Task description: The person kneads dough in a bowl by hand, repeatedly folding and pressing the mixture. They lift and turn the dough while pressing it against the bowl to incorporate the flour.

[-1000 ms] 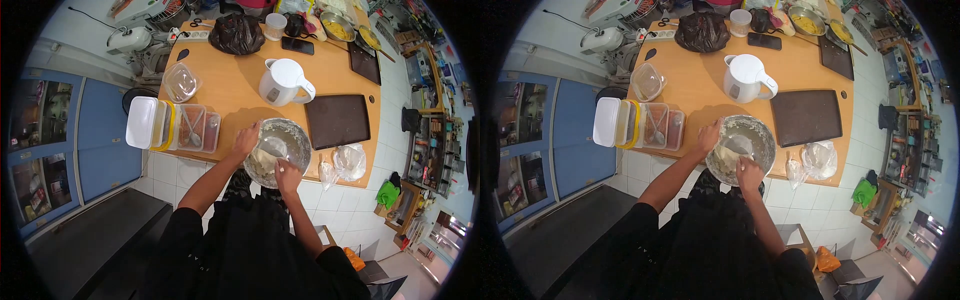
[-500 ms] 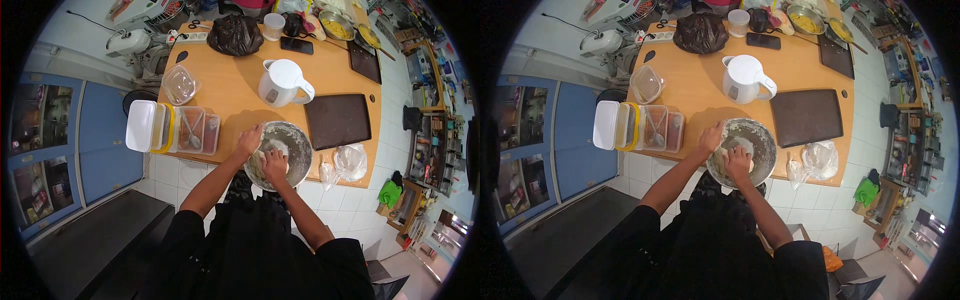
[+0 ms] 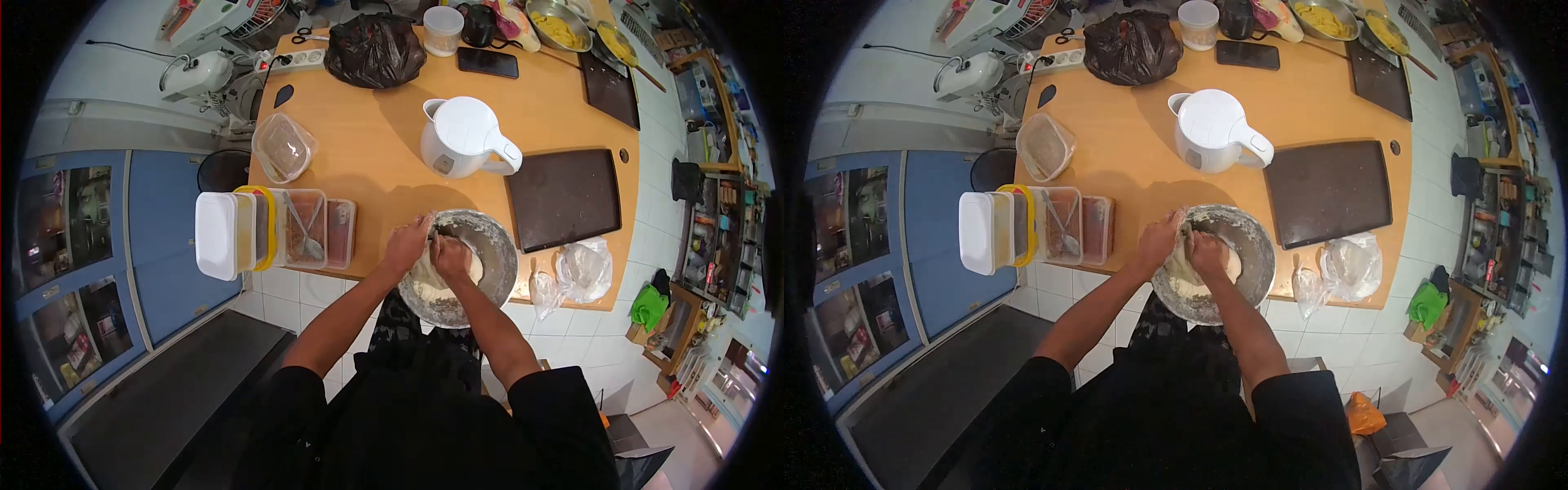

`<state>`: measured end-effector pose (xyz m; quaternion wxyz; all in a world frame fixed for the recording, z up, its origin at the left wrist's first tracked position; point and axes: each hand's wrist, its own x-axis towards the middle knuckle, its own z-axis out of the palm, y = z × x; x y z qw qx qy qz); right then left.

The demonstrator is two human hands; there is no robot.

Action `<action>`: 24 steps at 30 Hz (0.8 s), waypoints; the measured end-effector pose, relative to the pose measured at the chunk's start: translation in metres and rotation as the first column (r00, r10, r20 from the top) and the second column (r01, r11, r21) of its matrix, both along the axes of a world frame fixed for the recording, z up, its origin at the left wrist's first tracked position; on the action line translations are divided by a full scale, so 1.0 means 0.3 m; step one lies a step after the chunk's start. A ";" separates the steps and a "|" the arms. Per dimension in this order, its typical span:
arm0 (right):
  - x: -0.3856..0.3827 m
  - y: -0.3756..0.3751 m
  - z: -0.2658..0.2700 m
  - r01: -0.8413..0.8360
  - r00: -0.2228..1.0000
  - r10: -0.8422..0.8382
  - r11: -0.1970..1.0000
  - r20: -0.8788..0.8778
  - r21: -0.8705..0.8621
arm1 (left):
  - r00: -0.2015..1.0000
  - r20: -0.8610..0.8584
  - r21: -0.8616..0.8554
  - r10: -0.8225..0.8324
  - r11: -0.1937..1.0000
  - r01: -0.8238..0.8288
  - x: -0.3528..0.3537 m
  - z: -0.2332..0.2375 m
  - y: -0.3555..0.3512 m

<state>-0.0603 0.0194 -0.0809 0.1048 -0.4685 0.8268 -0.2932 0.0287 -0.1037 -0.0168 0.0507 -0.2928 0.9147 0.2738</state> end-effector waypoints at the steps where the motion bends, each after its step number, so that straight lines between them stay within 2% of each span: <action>1: -0.010 -0.025 0.038 0.047 0.999 -0.047 0.998 0.003 0.033 | 1.000 0.002 0.000 -0.015 1.000 0.015 -0.002 0.001 -0.009; 4: -0.029 -0.060 0.037 0.204 0.976 -0.208 0.977 0.072 0.061 | 0.998 0.038 0.012 -0.051 0.999 0.051 -0.001 0.033 -0.025; 7: -0.040 -0.079 -0.044 0.541 0.839 -0.528 0.836 0.133 -0.091 | 0.995 0.069 -0.002 -0.070 0.998 0.070 -0.037 0.098 -0.038; 10: -0.080 -0.061 -0.035 0.586 0.721 -0.468 0.805 0.510 -0.090 | 0.996 0.051 -0.078 -0.078 0.994 0.082 -0.017 0.079 -0.016; 11: -0.098 -0.056 -0.019 0.577 0.681 -0.447 0.815 0.580 -0.049 | 0.996 0.050 -0.107 -0.075 0.991 0.080 -0.017 0.071 -0.013; 15: -0.135 -0.061 0.141 0.403 0.839 -0.315 0.907 0.443 -0.119 | 0.998 0.061 -0.143 0.004 0.990 0.004 -0.025 0.085 -0.009; 18: -0.175 -0.027 0.376 0.090 0.920 -0.123 0.990 0.373 0.106 | 0.996 0.085 -0.089 0.016 0.996 -0.008 -0.049 0.109 -0.044; 19: -0.175 0.007 0.358 0.011 0.887 -0.033 0.999 0.460 0.051 | 0.993 0.112 -0.091 0.024 0.996 -0.014 -0.057 0.113 -0.052; 22: -0.114 0.122 0.434 -0.040 0.838 0.052 0.999 0.543 -0.034 | 0.984 0.175 -0.084 0.037 0.996 -0.023 -0.070 0.118 -0.057; 24: -0.061 0.199 0.482 -0.169 0.935 0.136 0.983 0.326 0.075 | 0.981 0.185 -0.069 0.050 0.997 -0.037 -0.075 0.121 -0.057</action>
